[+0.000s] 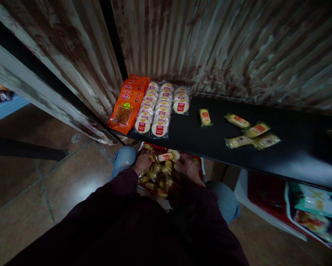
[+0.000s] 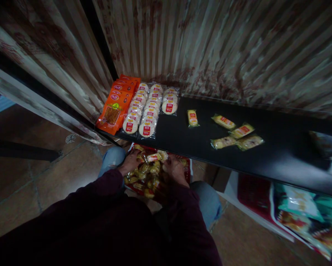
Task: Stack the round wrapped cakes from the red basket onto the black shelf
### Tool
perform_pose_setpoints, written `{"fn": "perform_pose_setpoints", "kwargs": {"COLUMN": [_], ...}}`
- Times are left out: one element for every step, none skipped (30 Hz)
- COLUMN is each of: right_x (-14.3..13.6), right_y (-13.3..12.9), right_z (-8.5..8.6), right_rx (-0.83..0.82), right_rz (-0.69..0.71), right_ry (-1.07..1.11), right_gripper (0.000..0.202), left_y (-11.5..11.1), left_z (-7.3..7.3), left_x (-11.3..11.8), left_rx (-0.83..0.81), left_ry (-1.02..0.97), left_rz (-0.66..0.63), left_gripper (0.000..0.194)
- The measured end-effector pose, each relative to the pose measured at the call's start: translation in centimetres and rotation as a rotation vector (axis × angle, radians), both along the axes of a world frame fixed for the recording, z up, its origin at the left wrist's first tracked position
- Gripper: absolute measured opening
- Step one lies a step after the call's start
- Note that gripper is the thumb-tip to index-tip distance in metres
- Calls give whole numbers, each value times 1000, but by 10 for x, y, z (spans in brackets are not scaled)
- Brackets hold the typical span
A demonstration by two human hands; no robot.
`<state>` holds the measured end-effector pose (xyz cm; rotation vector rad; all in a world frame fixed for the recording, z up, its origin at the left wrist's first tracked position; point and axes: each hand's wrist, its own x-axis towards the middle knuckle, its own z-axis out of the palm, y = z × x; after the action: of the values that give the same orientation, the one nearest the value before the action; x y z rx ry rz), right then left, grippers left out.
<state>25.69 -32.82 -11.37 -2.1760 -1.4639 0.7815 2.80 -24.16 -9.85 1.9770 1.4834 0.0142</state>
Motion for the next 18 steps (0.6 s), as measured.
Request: {"fn": "perform_pose_setpoints", "kwargs": {"right_x": [-2,-3,-5,-7,-8,-9,-9,-9,-7,-6,-4,-1,1,3,5,6,7,7], "right_y": [1,1,2,3,3,3,3,2,1,-1,-3,-6,-8,-11,-13,-14,-16,-16], "right_z": [0,0,1,1,1,1,2,2,2,2,2,2,2,3,3,3,3,3], "right_rx": [-3,-10,-24,-34,-41,-41,-36,-24,-10,4,16,21,24,24,22,20,22,29], "right_rz": [24,47,66,88,105,119,129,133,130,123,111,95,78,61,42,24,13,11], "right_ry": [-44,-85,-111,-133,-149,-154,-149,-138,-123,-111,-104,-104,-105,-104,-97,-87,-75,-63], "right_gripper": [21,21,21,22,21,21,20,19,19,19,19,19,19,19,18,17,15,13], "left_y": [-4,-11,-18,-27,-36,-45,-52,-57,-60,-61,-60,-57,-53,-49,-46,-44,-43,-44], "left_z": [3,6,9,11,11,10,7,3,-2,-7,-12,-16,-20,-22,-25,-26,-27,-28], "left_x": [-2,-4,-7,-10,-14,-17,-20,-21,-22,-22,-21,-19,-16,-14,-11,-9,-8,-9], "left_rx": [102,213,300,349,378,388,378,358,341,334,332,324,318,315,315,317,322,331], "left_ry": [-41,-90,-139,-171,-176,-170,-157,-134,-102,-73,-46,-27,-12,0,10,19,26,30], "left_rz": [-31,-80,-146,-224,-301,-395,-505,-601,-641,-638,-598,-564,-537,-519,-512,-513,-523,-540], "left_gripper": [41,38,35,29,24,21,21,23,24,24,21,20,19,18,17,17,17,17]}}
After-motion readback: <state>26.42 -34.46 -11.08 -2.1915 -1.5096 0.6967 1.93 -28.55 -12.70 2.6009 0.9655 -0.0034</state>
